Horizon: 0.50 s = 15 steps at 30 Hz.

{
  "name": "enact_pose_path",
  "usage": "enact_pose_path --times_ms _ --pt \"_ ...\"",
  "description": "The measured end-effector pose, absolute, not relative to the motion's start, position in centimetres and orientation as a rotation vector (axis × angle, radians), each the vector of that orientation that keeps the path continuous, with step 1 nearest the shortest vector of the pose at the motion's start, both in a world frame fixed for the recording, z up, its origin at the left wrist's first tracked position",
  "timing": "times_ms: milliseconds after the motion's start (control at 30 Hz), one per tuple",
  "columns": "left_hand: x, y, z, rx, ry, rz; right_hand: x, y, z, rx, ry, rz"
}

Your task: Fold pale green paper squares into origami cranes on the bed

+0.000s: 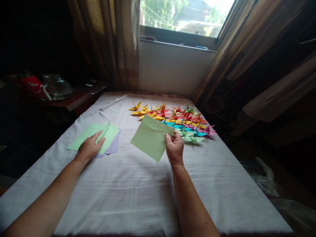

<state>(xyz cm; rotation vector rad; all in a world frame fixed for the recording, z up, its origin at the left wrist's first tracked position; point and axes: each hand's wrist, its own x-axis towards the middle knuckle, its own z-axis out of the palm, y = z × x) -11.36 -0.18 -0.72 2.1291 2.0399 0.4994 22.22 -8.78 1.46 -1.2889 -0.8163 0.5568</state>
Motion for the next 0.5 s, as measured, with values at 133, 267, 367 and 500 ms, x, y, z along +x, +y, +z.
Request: enact_pose_path --times_ms 133,267,367,500 --pt "-13.1 0.4 -0.1 2.012 2.116 0.616 22.1 -7.7 -0.3 -1.354 -0.938 0.603" --pt "-13.5 0.3 -0.2 2.032 2.025 0.650 22.2 -8.1 -2.4 -1.531 -0.991 0.496" --pt "-13.2 0.0 -0.5 2.111 1.877 0.611 22.7 -8.5 -3.3 -1.659 -0.991 0.406" --pt "-12.4 -0.6 -0.8 2.230 1.802 0.516 22.8 -8.7 -3.7 -1.686 -1.025 0.445"
